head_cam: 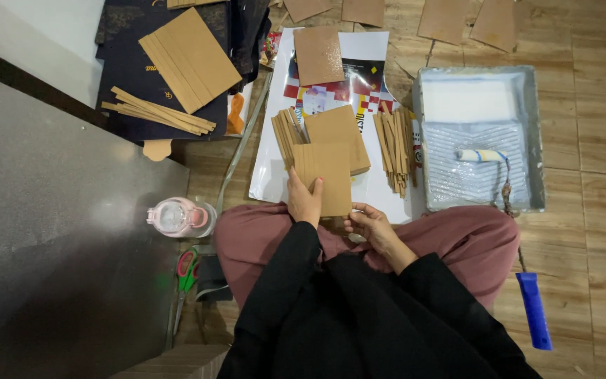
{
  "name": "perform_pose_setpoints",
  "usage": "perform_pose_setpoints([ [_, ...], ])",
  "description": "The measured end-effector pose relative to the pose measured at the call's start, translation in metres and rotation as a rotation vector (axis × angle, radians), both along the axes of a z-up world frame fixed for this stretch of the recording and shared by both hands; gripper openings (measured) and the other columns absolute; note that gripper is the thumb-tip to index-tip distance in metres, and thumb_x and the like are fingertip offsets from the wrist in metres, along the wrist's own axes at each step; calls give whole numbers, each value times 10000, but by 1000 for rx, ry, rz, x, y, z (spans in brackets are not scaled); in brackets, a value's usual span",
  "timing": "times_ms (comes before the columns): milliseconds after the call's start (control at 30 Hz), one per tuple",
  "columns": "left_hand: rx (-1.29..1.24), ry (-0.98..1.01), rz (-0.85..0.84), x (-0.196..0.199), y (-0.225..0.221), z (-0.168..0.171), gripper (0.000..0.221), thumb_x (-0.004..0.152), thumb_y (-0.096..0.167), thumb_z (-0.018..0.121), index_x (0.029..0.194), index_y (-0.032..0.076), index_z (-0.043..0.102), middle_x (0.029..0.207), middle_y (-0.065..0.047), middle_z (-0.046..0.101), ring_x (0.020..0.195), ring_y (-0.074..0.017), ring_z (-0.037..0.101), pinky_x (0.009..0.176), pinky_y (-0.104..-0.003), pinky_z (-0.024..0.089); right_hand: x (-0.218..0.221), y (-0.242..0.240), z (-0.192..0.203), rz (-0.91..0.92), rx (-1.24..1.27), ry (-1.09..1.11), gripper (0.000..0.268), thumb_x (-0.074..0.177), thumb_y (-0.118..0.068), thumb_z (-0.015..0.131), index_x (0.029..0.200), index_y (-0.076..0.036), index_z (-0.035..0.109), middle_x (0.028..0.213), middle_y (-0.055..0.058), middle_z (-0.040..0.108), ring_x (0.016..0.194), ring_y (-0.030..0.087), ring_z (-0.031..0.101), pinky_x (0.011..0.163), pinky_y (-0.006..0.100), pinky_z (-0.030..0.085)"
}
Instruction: The person is organizing, stacking, and applying a substance to cardboard pieces using a small paint roller on the floor.
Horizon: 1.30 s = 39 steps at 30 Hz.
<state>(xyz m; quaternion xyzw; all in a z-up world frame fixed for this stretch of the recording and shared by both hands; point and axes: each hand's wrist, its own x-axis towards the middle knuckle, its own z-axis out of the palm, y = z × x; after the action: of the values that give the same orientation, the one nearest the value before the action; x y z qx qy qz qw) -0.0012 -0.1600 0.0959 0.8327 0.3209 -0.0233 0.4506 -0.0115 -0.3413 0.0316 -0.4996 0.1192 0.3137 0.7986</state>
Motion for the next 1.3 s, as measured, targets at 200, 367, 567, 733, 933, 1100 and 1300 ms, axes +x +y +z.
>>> perform_pose_setpoints([
  [200, 24, -23, 5, 1, -1, -9, 710, 877, 412, 494, 1403, 78, 154, 1343, -161, 333, 1224, -319, 413, 933, -456, 416, 2, -1, -3, 7, -4, -4, 244, 800, -41, 601, 1041, -54, 570, 826, 146, 662, 761, 237, 675, 675, 347, 557],
  [367, 98, -60, 75, 5, 7, -13, 698, 843, 391, 549, 1381, 89, 222, 1287, -141, 389, 1172, -322, 459, 920, -465, 421, 10, 13, -1, 14, -53, -9, 254, 810, -37, 597, 1062, -30, 569, 820, 149, 653, 750, 253, 674, 671, 358, 559],
  [567, 181, -162, 197, 20, 59, -17, 682, 820, 326, 606, 1352, 79, 259, 1246, -163, 407, 1145, -360, 471, 923, -490, 419, 34, 73, -17, 31, -43, -36, 246, 815, -10, 586, 1060, -25, 569, 790, 143, 650, 713, 243, 677, 631, 349, 577],
  [733, 221, -74, 247, 22, 97, -14, 745, 791, 429, 618, 1350, 81, 268, 1275, -189, 383, 1194, -355, 424, 932, -492, 410, 40, 122, -1, 25, -84, -25, 255, 807, 8, 588, 1061, 13, 560, 756, 143, 638, 665, 250, 672, 596, 372, 578],
  [933, 86, 26, 273, 29, 134, -72, 756, 831, 577, 491, 1360, 71, 298, 1350, -261, 294, 1278, -388, 308, 1009, -499, 328, 47, 151, -57, -35, -130, 54, 242, 799, 22, 585, 1040, 10, 563, 728, 132, 625, 623, 255, 666, 564, 380, 585],
  [1100, 21, 63, 298, 30, 140, -88, 656, 895, 557, 398, 1331, 69, 360, 1342, -242, 326, 1300, -366, 280, 1051, -454, 274, 53, 156, -77, -27, -202, 76, 227, 816, 12, 563, 1043, 11, 559, 746, 118, 610, 636, 256, 666, 564, 381, 584],
  [1300, -131, 32, 347, 31, 141, -95, 627, 919, 530, 363, 1334, 59, 361, 1373, -248, 274, 1330, -394, 176, 1075, -483, 191, 47, 165, -51, -40, -436, -43, 277, 775, 0, 628, 1046, -7, 567, 743, 124, 614, 620, 240, 646, 539, 358, 567],
])
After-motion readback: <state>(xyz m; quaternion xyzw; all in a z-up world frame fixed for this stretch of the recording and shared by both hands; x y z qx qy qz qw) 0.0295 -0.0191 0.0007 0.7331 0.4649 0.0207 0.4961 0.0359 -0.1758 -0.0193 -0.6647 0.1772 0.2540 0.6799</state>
